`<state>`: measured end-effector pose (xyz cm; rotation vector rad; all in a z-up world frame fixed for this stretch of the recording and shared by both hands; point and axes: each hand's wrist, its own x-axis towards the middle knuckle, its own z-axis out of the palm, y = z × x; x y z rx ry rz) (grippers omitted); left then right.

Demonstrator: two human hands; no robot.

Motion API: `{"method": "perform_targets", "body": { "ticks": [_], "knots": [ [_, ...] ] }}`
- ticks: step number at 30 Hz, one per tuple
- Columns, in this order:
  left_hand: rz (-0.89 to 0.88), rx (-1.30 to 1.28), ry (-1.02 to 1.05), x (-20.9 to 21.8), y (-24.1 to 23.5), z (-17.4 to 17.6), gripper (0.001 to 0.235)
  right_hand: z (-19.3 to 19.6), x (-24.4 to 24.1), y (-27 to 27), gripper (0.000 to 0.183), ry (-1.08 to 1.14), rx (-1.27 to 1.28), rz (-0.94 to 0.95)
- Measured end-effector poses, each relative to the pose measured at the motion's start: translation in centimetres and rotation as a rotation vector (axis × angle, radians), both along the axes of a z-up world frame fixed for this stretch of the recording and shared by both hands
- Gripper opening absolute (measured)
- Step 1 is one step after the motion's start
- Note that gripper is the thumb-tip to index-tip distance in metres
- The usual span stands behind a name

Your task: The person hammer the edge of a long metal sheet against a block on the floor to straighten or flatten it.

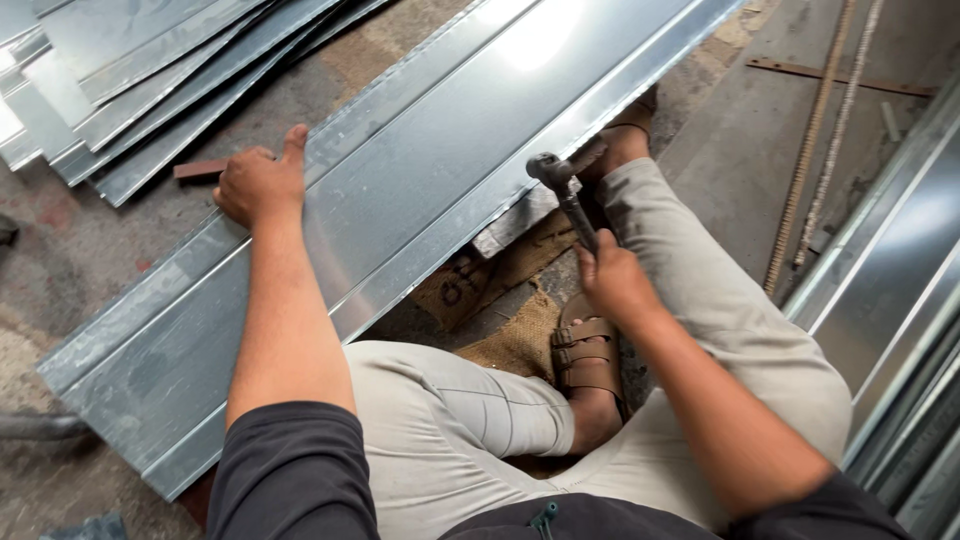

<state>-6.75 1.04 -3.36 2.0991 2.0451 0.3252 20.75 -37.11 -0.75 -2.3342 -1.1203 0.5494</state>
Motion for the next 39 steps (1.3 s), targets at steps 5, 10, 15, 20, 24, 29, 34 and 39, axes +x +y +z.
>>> {"method": "perform_targets", "body": {
  "ticks": [5,10,15,20,24,29,34,39],
  "knots": [
    [-0.215,0.004,0.007,-3.4,1.6,-1.0,0.068,-2.5,0.2,0.3,0.028,-0.006,-0.103,-0.008],
    [-0.057,-0.163,0.010,-7.6,1.3,-1.6,0.079,-1.9,0.2,0.4,0.027,0.036,-0.029,-0.030],
    [-0.026,-0.080,0.063,-7.1,0.9,-2.1,0.084,-0.3,0.2,0.3,0.030,0.118,-0.029,-0.139],
    [0.024,-0.014,0.010,-4.9,0.4,-2.4,0.088,4.0,1.5,-1.9,0.029,0.054,0.271,-0.094],
    [-0.054,0.181,0.011,-2.7,0.0,-1.4,0.085,12.1,4.0,-4.6,0.017,0.292,1.126,0.228],
    [-0.057,0.205,-0.118,-1.5,-0.6,1.1,0.079,15.3,4.8,-5.4,0.040,-0.306,1.255,0.063],
    [-0.022,0.116,-0.145,-1.5,-1.0,1.2,0.079,3.2,0.8,-2.8,0.027,-0.250,0.582,0.085],
    [-0.074,0.374,0.009,-1.0,0.1,0.8,0.078,3.1,1.8,-1.5,0.022,-0.089,0.125,-0.100]
  ]
}}
